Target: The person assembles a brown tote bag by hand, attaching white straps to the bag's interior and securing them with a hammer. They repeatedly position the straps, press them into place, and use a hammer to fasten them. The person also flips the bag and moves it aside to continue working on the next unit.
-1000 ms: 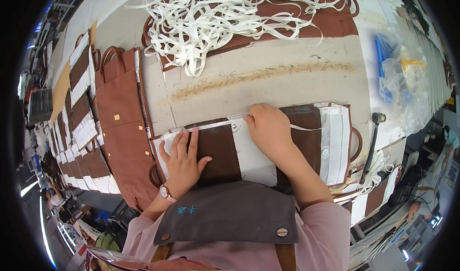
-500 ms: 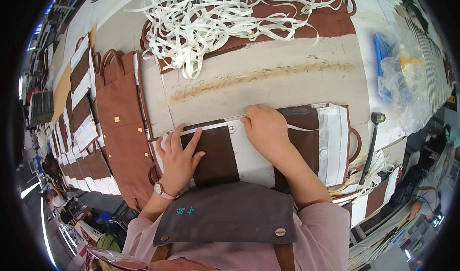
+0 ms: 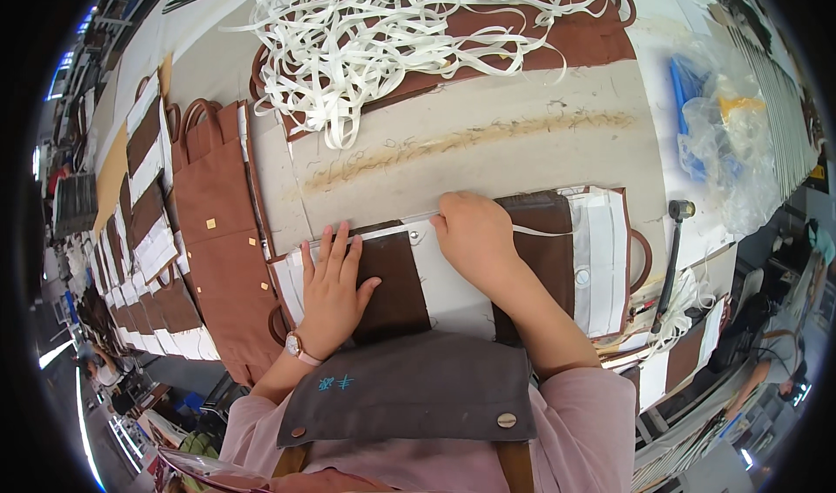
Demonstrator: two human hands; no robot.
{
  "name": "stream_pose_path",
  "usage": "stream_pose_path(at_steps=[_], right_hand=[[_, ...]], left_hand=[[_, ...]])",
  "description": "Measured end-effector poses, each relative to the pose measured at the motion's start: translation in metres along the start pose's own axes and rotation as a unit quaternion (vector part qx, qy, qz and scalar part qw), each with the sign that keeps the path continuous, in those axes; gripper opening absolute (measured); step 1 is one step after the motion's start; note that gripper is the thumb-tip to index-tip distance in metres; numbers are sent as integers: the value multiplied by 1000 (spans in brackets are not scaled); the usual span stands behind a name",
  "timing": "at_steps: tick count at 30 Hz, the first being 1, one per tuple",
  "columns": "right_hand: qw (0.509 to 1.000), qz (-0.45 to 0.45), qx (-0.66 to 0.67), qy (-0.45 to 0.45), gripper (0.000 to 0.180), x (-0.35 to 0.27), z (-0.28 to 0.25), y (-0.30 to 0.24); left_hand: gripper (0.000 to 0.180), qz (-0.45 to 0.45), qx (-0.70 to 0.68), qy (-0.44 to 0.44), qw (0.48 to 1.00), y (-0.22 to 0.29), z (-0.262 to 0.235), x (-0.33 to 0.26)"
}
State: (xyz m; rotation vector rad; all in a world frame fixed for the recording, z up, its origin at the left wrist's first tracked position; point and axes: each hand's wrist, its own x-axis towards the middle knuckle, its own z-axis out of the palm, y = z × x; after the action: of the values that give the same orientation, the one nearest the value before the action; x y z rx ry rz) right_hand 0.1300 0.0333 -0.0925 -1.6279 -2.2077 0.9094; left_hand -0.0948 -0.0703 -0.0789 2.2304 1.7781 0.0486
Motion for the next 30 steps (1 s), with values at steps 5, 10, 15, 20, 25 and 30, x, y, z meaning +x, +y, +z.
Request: stream_pose_path(at_steps=[5, 10, 15, 20, 25, 30], right_hand=[[1000, 7, 1, -5, 19, 1, 0, -1], [999, 12, 27, -15, 19, 0, -4, 0], [1000, 3, -4, -1, 20, 1, 0, -2], [1000, -12, -13, 12, 20, 1, 3, -1], [999, -4, 36, -11, 21, 0, -3, 4], [1000, -8, 24, -7, 18, 1, -2, 4]], left_hand=[[67, -2, -31, -6, 999, 3, -1, 1], [68, 13, -46, 5, 999, -3, 6, 4], [71, 7, -61, 6, 998, -1, 3, 5], [82, 106, -51, 8, 993, 16, 2, 37], [89, 140, -55, 1, 989, 14, 24, 41], [92, 136, -62, -8, 989, 14, 26, 41]])
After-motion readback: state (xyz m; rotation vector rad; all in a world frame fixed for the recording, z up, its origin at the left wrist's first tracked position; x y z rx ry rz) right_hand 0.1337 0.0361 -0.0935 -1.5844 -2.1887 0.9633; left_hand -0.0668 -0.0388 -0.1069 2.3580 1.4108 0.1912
